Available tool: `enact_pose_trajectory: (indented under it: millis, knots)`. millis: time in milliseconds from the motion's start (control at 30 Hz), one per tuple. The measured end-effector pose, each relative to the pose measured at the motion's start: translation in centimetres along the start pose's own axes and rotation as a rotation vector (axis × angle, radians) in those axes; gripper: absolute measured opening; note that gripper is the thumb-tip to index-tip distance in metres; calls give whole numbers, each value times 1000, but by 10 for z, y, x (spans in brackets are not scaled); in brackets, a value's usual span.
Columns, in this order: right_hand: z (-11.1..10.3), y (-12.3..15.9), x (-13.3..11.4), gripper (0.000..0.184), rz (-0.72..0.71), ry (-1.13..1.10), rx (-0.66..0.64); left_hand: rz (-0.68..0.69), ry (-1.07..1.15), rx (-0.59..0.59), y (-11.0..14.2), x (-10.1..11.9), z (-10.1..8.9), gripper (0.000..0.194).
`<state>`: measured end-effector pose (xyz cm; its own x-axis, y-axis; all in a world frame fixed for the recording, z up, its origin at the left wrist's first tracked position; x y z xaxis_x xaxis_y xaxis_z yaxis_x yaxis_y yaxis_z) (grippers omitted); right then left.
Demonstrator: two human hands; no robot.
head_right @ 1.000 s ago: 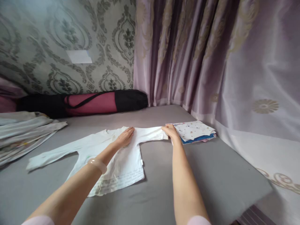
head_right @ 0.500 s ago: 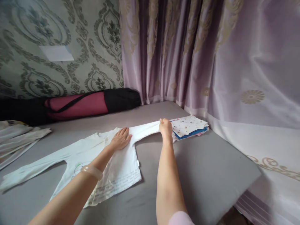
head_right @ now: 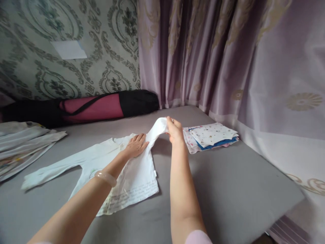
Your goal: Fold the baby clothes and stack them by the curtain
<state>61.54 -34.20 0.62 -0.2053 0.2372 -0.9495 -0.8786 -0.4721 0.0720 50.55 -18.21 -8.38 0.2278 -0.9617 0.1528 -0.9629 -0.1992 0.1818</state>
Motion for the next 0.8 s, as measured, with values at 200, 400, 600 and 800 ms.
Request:
enact_pose_trajectory:
  millis: [200, 400, 600, 800]
  knots:
    - [18, 4, 8, 9, 63, 9, -22, -13, 97, -17, 0, 2, -6, 57]
    - [8, 4, 2, 8, 73, -13, 52, 113, 146, 81, 5, 3, -5, 43]
    - [14, 7, -5, 8, 41, -55, 16, 187, 301, -196, 4, -10, -5, 56]
    - [20, 5, -4, 8, 44, -36, 15, 249, 305, -213, 4, -16, -13, 68]
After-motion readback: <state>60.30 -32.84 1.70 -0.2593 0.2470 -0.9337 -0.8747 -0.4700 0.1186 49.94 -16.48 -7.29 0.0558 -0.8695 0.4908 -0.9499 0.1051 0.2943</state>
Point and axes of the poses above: each hand's wrist, its own y-axis away from the middle knuckle, its own z-axis out of the palm, x = y × z, the point moved 5 cm from there along -y, towards the middle knuckle, and after that the axes turned 14 degrees about -x, right-handed, at the moved point
